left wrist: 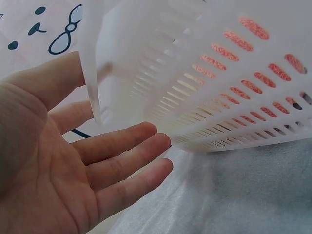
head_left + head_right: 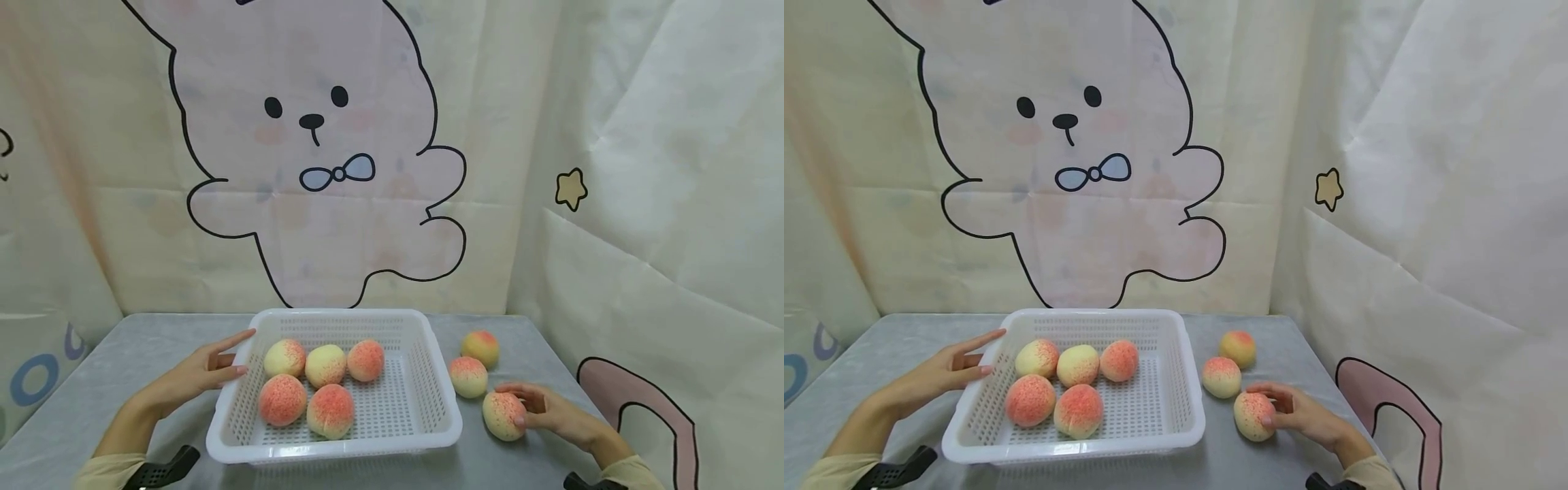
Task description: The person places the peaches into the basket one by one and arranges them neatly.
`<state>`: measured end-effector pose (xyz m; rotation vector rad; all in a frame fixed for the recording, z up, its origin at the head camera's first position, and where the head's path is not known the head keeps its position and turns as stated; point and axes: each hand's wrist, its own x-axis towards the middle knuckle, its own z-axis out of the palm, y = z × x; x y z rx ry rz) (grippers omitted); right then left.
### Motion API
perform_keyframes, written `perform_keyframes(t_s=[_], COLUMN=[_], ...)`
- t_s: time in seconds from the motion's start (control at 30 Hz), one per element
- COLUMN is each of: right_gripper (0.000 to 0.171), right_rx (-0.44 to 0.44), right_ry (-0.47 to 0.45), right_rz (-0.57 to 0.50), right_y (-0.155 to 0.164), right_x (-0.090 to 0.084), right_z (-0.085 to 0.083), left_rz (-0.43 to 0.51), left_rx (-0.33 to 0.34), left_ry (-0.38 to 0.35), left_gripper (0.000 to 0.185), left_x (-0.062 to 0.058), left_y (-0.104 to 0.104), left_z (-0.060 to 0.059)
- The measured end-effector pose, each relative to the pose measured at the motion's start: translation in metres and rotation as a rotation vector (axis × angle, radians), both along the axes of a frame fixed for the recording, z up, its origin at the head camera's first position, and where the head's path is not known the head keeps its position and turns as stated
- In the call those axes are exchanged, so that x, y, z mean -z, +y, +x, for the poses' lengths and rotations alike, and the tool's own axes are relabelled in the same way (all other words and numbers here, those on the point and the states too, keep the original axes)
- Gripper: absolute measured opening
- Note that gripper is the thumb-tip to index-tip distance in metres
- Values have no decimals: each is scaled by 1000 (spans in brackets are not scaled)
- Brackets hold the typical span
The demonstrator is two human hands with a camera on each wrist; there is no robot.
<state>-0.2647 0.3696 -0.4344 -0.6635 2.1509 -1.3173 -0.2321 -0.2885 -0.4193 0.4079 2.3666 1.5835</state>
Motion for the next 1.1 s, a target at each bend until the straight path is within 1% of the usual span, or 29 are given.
perform_keyframes(t_s=[0.2, 0.37, 0.5, 0.67, 0.77, 0.93, 1.1], right_gripper=[53, 52, 52, 53, 52, 51, 52], right_rx=[24, 21, 63, 126, 145, 164, 191], right_ry=[28, 63, 130, 208, 243, 263, 267], right_rz=[4, 15, 46, -19, -65, -120, -143], right_y=[1, -1, -8, -30, -46, -75, -103], right_x=[-13, -33, -50, -67, -73, -79, -86], right_z=[-2, -5, -4, -6, -8, -8, -5], left_rz=[-4, -6, -4, -15, -14, -9, -20], left_rx=[-1, -8, 0, -2, -1, -1, -10], left_ry=[5, 8, 5, 22, 23, 19, 24], left_gripper=[79, 79, 79, 79, 79, 79, 79], left_x=[-1, -1, 0, -1, -1, 0, -2], left_y=[1, 1, 0, 0, 1, 1, 2], left_z=[-1, -1, -1, 0, 0, 1, 1])
